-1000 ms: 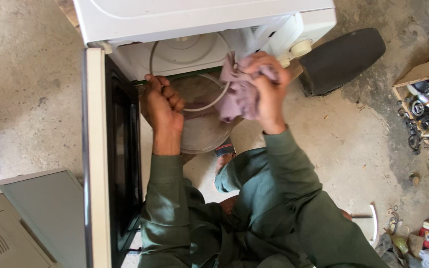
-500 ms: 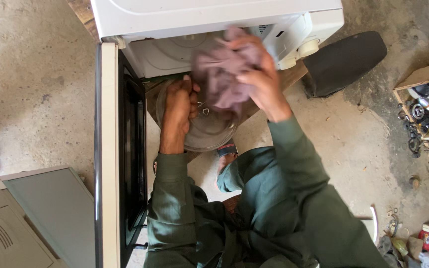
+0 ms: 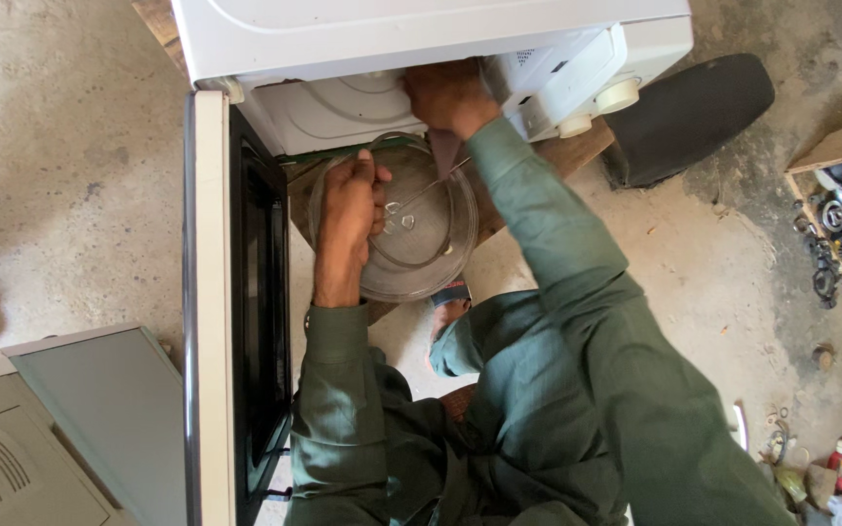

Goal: The person cleans the interior of a microwave using a cloth. They wipe the control panel, the inside walls, the glass turntable, and the microwave door.

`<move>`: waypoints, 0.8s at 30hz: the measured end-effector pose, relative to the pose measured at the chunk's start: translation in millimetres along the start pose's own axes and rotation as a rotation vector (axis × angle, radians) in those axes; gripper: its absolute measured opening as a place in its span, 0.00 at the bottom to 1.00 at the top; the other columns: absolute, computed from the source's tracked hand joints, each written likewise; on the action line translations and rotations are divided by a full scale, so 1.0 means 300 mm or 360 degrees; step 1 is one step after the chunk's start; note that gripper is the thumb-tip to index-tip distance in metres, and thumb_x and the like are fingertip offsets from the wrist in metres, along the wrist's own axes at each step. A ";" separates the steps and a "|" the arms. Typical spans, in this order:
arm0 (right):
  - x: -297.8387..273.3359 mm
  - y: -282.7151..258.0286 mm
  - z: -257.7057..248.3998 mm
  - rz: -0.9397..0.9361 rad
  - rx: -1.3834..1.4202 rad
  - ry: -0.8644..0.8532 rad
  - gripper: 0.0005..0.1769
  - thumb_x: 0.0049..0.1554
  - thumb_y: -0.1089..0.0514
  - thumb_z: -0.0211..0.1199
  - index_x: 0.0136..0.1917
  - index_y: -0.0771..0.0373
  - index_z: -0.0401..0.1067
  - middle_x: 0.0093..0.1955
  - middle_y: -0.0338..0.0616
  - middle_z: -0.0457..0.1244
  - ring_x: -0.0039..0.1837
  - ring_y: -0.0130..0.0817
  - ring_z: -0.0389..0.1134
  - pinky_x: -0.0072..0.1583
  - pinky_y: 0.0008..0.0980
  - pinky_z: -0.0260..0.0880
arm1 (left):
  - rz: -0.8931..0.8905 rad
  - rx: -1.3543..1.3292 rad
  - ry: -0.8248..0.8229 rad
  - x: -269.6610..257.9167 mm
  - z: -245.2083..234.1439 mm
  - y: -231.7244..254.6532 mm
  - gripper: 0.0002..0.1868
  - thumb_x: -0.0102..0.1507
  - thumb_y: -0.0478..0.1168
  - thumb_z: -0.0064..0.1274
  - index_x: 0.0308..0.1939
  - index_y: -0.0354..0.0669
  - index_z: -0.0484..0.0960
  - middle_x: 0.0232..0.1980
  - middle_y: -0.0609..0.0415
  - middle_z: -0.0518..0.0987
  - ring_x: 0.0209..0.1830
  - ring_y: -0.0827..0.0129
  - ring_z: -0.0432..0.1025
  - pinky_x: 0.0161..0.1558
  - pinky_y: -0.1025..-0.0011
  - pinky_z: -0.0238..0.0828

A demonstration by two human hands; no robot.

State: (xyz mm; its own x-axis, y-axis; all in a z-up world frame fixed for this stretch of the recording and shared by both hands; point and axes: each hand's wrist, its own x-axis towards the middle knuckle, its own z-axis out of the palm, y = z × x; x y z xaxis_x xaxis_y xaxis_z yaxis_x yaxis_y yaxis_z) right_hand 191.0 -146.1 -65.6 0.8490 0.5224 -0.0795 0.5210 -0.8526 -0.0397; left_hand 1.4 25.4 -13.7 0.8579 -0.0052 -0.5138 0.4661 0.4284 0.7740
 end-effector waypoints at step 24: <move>0.339 -0.119 0.071 -0.0165 0.0452 0.0520 0.21 0.65 0.53 0.57 0.69 0.60 0.69 0.66 0.56 0.63 0.65 0.53 0.65 0.64 0.47 0.65 | 0.0010 0.0121 0.0039 0.016 -0.013 -0.004 0.22 0.74 0.51 0.38 0.35 0.39 0.74 0.19 0.66 0.59 0.13 0.83 0.48 0.15 0.76 0.40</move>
State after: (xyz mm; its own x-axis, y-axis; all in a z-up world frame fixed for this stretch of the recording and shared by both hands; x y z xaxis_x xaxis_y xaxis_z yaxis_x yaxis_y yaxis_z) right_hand 256.9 -62.7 -93.4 0.8006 0.5415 0.2565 0.5987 -0.7399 -0.3068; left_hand 4.2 28.4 -18.7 0.8556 0.0200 -0.5173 0.4768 0.3586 0.8025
